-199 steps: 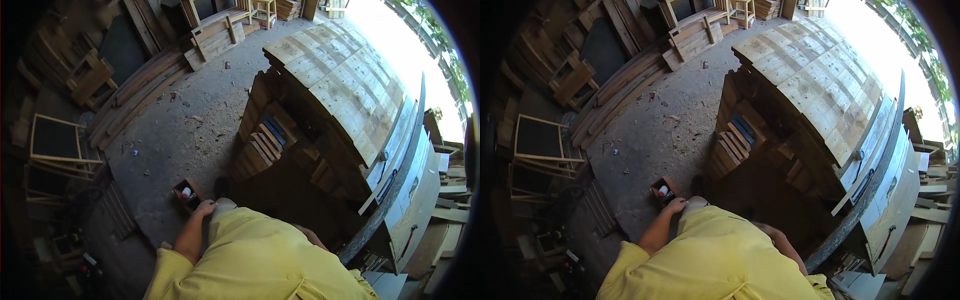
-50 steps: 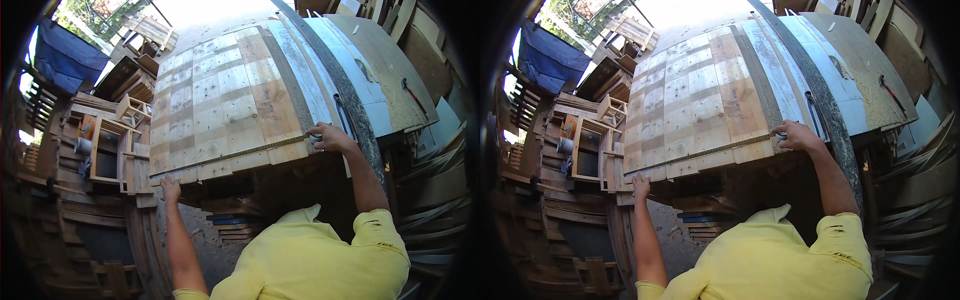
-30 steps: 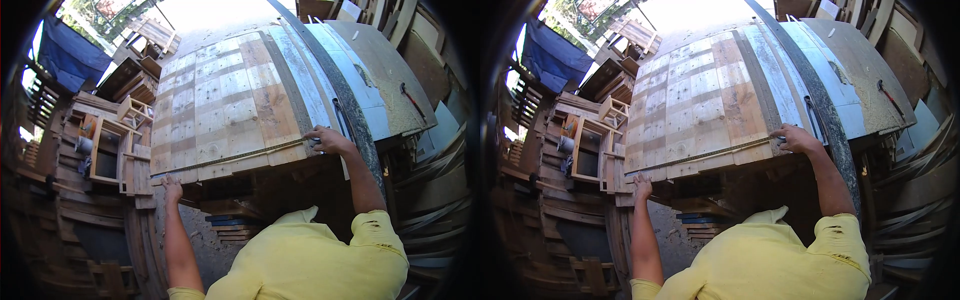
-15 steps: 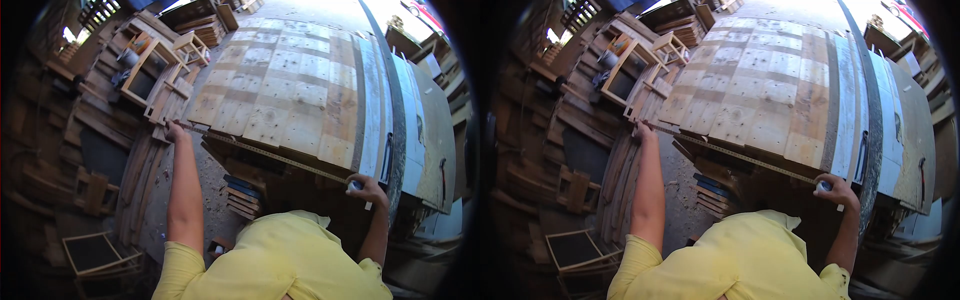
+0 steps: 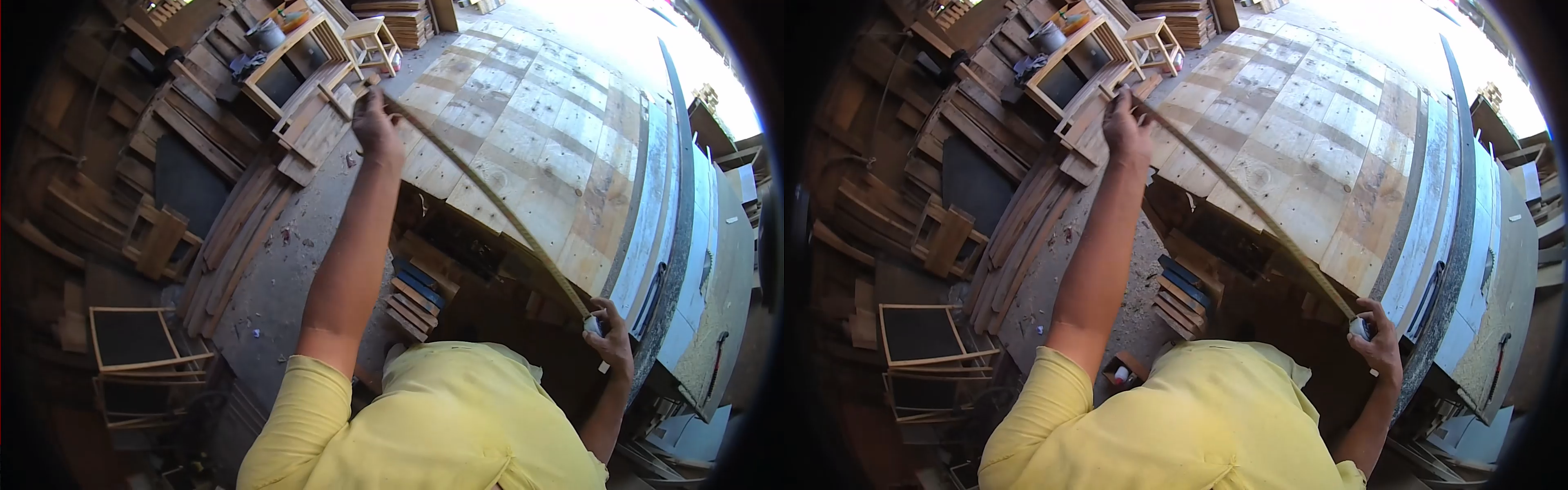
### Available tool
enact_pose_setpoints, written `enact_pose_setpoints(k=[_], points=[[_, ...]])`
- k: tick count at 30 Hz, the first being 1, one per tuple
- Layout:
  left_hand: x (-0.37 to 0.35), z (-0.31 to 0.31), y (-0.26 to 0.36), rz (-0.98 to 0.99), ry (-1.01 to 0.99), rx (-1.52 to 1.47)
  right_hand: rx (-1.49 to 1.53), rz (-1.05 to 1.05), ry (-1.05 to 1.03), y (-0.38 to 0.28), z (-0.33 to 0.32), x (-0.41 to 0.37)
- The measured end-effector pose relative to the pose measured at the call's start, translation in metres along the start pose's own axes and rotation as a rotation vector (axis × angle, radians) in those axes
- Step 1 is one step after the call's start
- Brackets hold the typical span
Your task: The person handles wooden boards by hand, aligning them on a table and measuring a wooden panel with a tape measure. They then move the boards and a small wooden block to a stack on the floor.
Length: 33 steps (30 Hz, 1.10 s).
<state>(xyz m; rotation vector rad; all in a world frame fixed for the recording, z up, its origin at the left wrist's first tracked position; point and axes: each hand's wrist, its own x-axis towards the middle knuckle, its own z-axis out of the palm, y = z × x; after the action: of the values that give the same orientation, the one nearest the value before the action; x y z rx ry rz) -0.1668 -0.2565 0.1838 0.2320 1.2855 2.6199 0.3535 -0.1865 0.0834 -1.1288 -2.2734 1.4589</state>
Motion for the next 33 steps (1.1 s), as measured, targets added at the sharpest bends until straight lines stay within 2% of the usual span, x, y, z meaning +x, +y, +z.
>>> enact_pose_setpoints(k=[1,2,3,4,6,8,10,12,15,16,18,19,20,22,23,24,25,27,29,33], points=[[-0.023,0.008,0.001,-0.022,-0.043,0.058,-0.004,0.000,-0.009,0.000,0.003,0.003],[-0.042,0.009,-0.006,-0.009,-0.233,0.093,0.080,-0.029,0.041,0.001,0.007,0.007],[-0.065,0.010,-0.022,-0.050,-0.325,0.126,0.167,-0.055,0.093,0.002,0.010,0.009],[-0.103,0.016,-0.026,-0.085,-0.364,0.226,0.165,-0.054,0.086,-0.002,0.014,0.012],[-0.166,0.011,-0.060,-0.265,-0.543,0.108,0.271,-0.078,0.162,-0.014,0.021,0.022],[-0.224,0.003,-0.083,-0.347,-0.706,0.229,0.258,-0.111,0.147,-0.021,0.027,0.033],[-0.257,-0.009,-0.089,-0.057,-0.956,0.380,0.367,-0.165,0.144,-0.035,0.035,0.040],[-0.260,-0.021,-0.077,-0.101,-1.243,0.615,0.394,-0.168,0.118,-0.041,0.032,0.045],[-0.234,-0.055,-0.058,-0.077,-1.262,0.769,0.392,-0.144,0.181,-0.014,0.008,0.056],[-0.219,-0.074,-0.059,-0.090,-1.192,0.786,0.321,-0.128,0.222,-0.002,-0.007,0.059],[-0.188,-0.114,-0.042,-0.331,-0.894,0.872,0.276,-0.035,0.362,0.028,-0.035,0.072],[-0.172,-0.142,-0.042,-0.366,-0.766,0.871,0.267,0.029,0.430,0.051,-0.046,0.082],[-0.157,-0.182,-0.053,-0.230,-0.656,0.837,0.256,0.091,0.498,0.076,-0.055,0.094],[-0.143,-0.234,-0.042,-0.353,-0.369,0.892,0.184,0.158,0.502,0.129,-0.071,0.118],[-0.142,-0.253,-0.036,-0.429,-0.211,0.873,0.048,0.222,0.592,0.154,-0.073,0.132],[-0.142,-0.275,-0.036,-0.435,-0.205,0.876,-0.093,0.285,0.677,0.169,-0.073,0.142],[-0.145,-0.299,-0.039,-0.475,-0.150,0.914,-0.096,0.289,0.671,0.174,-0.072,0.148],[-0.159,-0.333,-0.050,-0.518,-0.091,0.952,-0.420,0.344,0.735,0.179,-0.071,0.161],[-0.180,-0.353,-0.059,-0.532,-0.135,1.190,-0.421,0.304,0.686,0.180,-0.074,0.172],[-0.210,-0.355,-0.069,-0.701,-0.214,1.191,-0.507,0.189,0.651,0.184,-0.070,0.184]])
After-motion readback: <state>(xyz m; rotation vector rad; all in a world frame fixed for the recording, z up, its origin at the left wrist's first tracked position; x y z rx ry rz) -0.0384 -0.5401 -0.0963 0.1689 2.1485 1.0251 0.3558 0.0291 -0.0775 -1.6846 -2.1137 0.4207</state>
